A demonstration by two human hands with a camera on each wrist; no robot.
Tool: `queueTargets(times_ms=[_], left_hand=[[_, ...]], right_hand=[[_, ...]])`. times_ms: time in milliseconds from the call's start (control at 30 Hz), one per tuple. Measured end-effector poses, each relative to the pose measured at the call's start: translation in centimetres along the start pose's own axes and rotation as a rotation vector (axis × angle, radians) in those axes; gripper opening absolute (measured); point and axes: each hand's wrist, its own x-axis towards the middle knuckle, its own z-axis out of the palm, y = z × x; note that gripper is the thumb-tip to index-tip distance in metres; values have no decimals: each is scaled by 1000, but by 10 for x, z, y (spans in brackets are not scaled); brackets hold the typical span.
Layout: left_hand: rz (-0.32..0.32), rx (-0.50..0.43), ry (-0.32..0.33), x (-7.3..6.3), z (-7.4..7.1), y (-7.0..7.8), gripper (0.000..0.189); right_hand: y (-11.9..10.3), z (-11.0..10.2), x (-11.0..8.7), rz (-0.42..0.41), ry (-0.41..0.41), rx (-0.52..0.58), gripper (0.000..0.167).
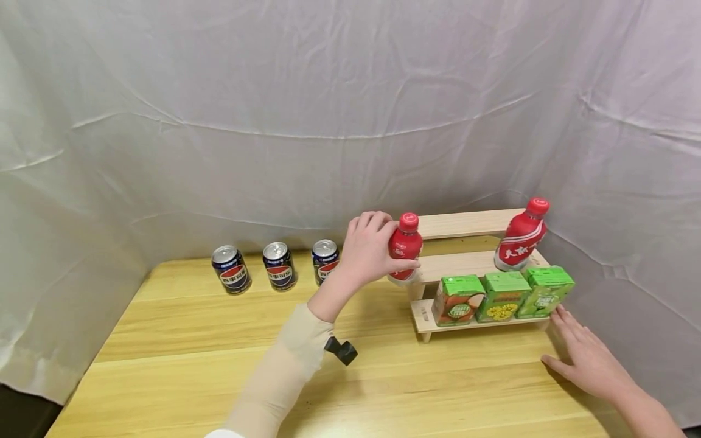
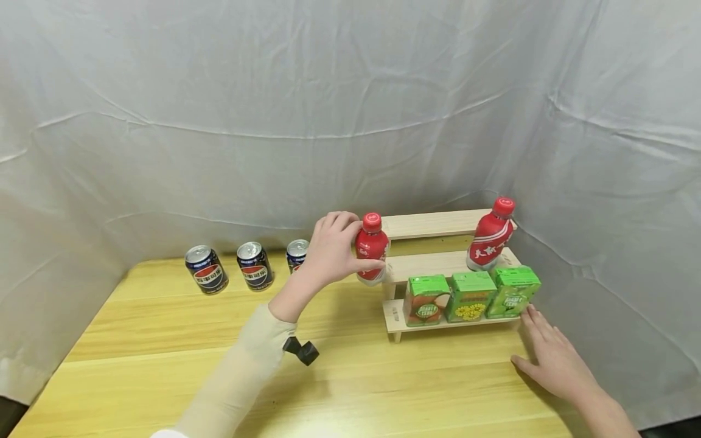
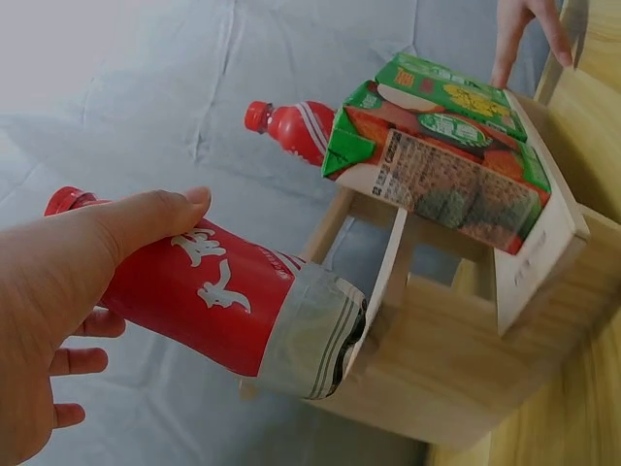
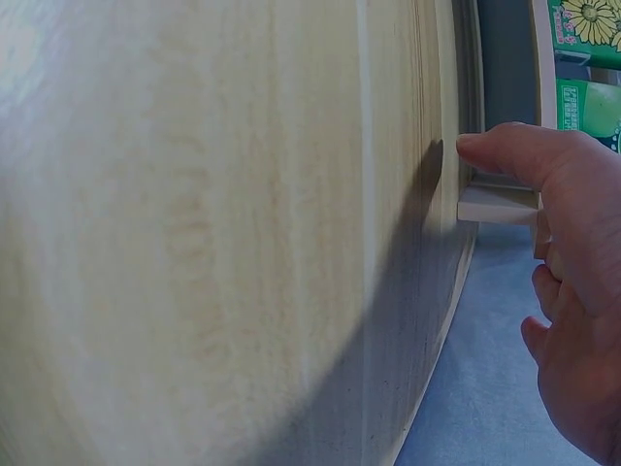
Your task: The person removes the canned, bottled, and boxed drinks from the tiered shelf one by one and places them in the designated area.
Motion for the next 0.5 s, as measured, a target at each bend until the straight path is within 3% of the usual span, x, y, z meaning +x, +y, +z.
queueTargets(times_ms=[233,500], left_hand=[[-10,3,17,-19,-7,-16,73],[-24,13,20,-42,-24,-31,71]], right_hand=[[-1,-2,-1,-5,-2,-8,97],[2,-1,1,-6,-15,-19,95]])
